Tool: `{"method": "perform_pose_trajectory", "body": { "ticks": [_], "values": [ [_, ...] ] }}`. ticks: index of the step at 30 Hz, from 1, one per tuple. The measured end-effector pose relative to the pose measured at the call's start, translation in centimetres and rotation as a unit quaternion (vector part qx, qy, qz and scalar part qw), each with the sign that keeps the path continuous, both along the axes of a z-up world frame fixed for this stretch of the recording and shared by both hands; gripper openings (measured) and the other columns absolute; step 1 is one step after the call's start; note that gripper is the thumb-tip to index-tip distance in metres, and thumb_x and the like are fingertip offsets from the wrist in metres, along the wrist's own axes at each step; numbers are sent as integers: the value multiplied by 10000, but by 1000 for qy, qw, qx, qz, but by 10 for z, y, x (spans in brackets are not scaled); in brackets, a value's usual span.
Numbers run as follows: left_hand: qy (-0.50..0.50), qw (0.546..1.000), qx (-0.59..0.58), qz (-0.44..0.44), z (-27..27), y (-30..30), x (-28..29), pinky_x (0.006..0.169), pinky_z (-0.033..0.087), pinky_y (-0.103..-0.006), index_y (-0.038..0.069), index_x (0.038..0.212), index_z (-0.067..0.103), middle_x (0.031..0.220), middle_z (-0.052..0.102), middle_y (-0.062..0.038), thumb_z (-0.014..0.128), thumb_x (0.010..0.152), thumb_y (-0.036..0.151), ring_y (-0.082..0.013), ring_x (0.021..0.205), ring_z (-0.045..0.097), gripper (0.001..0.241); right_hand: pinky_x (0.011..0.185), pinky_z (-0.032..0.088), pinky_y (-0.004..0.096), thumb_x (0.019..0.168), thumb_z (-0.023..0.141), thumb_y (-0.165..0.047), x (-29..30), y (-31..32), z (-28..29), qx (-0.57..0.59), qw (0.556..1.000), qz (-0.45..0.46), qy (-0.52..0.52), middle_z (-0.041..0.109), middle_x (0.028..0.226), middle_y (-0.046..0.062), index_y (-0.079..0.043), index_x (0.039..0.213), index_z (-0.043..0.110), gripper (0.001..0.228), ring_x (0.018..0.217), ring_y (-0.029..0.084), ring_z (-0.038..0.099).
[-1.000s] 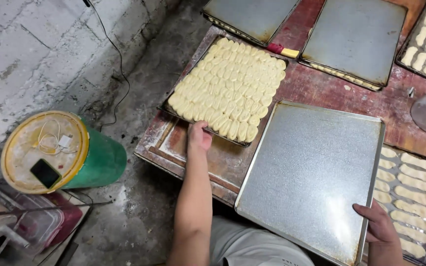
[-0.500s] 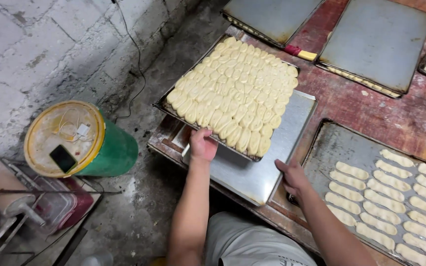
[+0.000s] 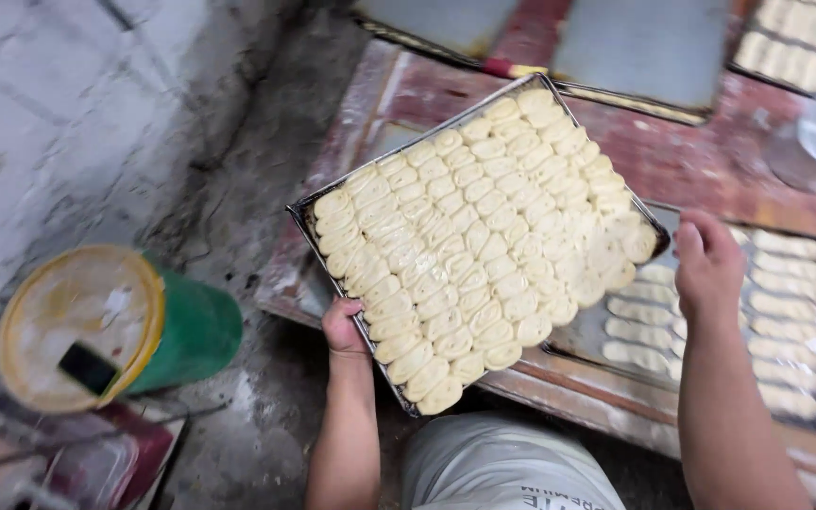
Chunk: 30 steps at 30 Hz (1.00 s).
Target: The person arranges small dough pieces onto metal baking trays in neat rows. They repeatedly pick dough pieces from a floured surface and place them on the trays, occasionally spreading flour on the surface and moving trays to make space.
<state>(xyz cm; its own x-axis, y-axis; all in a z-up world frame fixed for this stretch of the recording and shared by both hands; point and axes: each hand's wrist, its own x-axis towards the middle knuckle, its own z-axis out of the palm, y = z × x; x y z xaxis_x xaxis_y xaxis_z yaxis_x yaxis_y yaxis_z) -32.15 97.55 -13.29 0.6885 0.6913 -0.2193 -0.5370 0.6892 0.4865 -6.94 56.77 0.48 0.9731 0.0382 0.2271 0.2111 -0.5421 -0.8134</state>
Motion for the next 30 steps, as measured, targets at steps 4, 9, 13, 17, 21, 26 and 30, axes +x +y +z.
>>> {"method": "perform_pose_trajectory", "body": {
  "ticks": [4,9,13,17,21,26,30],
  "values": [
    [-26,990,-23,-133,9,-60,36,1042,485,-437,-62,1268,591,1226,659,-195,550,635,38,-336,1127,634,643,1024,373,425,1022,482,-241,11,-77,30,-139,990,-8,27,618,1333,151,-41,1296,643,375,1257,302,531],
    [-33,969,-13,-244,1,-142,82,1173,351,-458,-100,1305,550,1337,584,-210,500,692,19,-346,1286,528,626,597,412,303,1038,523,-202,-1,-225,17,51,941,-71,326,620,908,67,-103,1204,687,254,708,179,515],
    [-36,936,-20,-349,-4,-225,106,1142,364,-523,-25,1450,425,1398,527,-219,500,694,34,-387,1281,508,762,568,406,308,1027,564,-199,-67,-332,25,132,923,-127,340,601,845,52,-59,1185,665,234,658,152,488],
    [-13,898,45,-437,-18,-308,124,972,491,-556,-40,1294,569,1217,631,-276,513,723,53,-407,1077,638,581,424,369,216,996,556,-276,-118,-442,-9,121,907,-196,352,524,803,44,-134,1257,648,311,560,108,490],
    [47,847,57,-526,-6,-390,140,990,454,-620,44,1379,555,1285,622,-235,414,982,405,-397,1150,614,555,470,523,192,972,581,-158,-143,-543,-70,235,904,-191,302,533,797,38,-43,1190,654,258,568,98,518],
    [174,821,121,-530,122,-493,158,958,502,-558,32,1374,560,1246,639,-212,302,965,662,-327,1110,639,794,458,524,217,929,634,-123,-139,-601,-94,264,893,-207,301,516,778,25,-33,1129,664,222,552,98,526],
    [173,821,233,-492,37,-494,226,940,546,-495,-18,1293,596,1138,686,-200,409,1058,438,-253,1021,683,546,403,489,212,950,624,-150,-122,-627,-76,268,889,-215,303,459,726,-5,-49,1110,660,193,505,87,464]
  ]
}}
